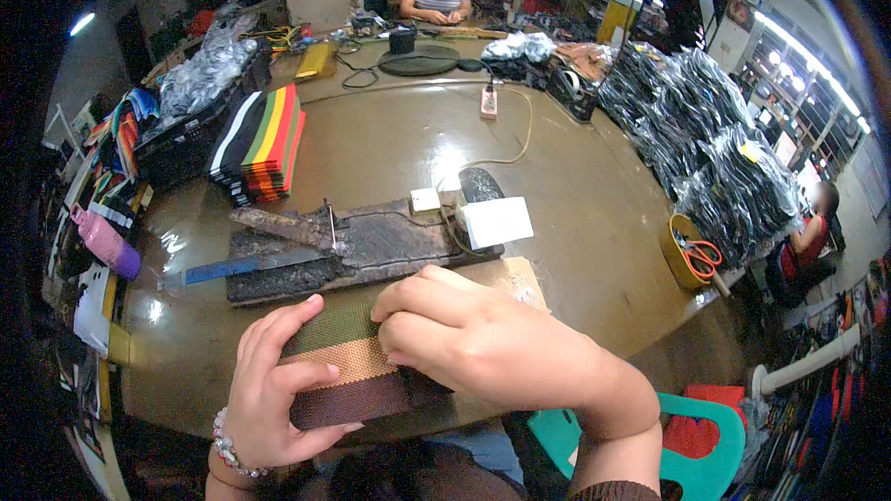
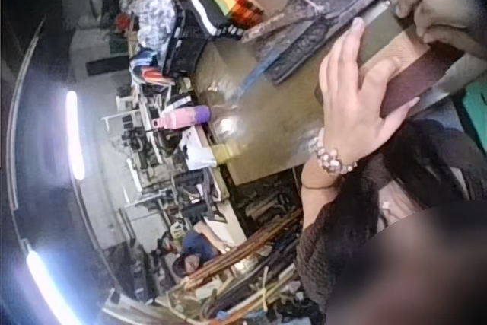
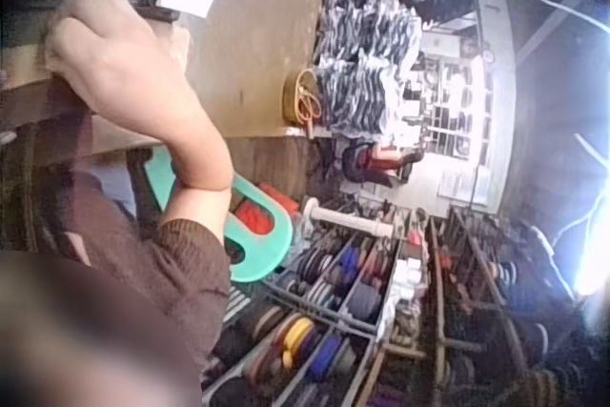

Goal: The person folds and stacks a long multicolored fabric band, then wraps it around a red circular hat base. They retrieve a brown hat band from a shelf, place it on the table, and write on a small white card with a marker.

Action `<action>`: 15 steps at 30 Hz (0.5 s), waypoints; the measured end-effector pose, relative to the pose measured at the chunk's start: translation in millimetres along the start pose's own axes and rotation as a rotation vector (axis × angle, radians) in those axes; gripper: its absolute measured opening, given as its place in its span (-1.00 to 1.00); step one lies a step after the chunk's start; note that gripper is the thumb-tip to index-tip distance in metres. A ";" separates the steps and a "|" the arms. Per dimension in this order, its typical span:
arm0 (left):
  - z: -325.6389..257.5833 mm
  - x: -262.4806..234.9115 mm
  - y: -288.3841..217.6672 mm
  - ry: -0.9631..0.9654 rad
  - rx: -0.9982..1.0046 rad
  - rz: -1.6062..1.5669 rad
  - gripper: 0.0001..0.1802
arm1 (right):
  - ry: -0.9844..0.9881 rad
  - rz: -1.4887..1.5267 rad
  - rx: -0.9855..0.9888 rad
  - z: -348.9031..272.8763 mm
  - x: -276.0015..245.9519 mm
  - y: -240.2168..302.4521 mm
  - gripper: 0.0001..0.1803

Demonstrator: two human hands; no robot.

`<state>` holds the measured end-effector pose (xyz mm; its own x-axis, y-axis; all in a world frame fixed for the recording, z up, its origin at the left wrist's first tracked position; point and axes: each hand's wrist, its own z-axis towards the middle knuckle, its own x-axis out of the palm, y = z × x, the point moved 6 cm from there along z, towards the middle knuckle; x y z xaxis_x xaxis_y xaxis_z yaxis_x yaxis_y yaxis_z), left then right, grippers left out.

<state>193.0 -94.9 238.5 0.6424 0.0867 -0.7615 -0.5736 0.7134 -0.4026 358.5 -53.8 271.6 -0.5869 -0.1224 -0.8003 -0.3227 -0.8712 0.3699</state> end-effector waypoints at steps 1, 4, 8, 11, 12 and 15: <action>0.3 0.6 0.0 0.001 0.001 0.003 -0.35 | -0.003 -0.021 -0.008 1.2 0.5 1.2 -0.84; -1.9 0.2 -0.3 -0.008 -0.007 0.011 -0.36 | -0.022 -0.060 -0.030 3.2 5.8 3.4 -0.82; -6.4 -2.3 0.7 -0.027 -0.022 -0.004 -0.36 | -0.078 -0.038 -0.017 2.2 10.8 5.3 -0.82; -8.5 -4.2 1.5 -0.030 -0.017 -0.007 -0.36 | -0.168 0.042 -0.010 -0.4 -4.1 4.3 -0.85; -9.1 -4.7 1.8 -0.035 -0.017 -0.012 -0.35 | -0.235 0.125 -0.020 -2.9 -16.3 0.2 -0.84; -11.9 -5.5 4.0 -0.046 -0.028 -0.017 -0.35 | -0.782 0.396 0.072 -18.3 -61.5 -55.5 -0.95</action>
<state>181.1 -100.8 235.1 0.6740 0.1070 -0.7310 -0.5764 0.6950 -0.4297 426.0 -6.5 291.7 -0.9976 -0.0253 -0.0638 -0.0182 -0.7982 0.6022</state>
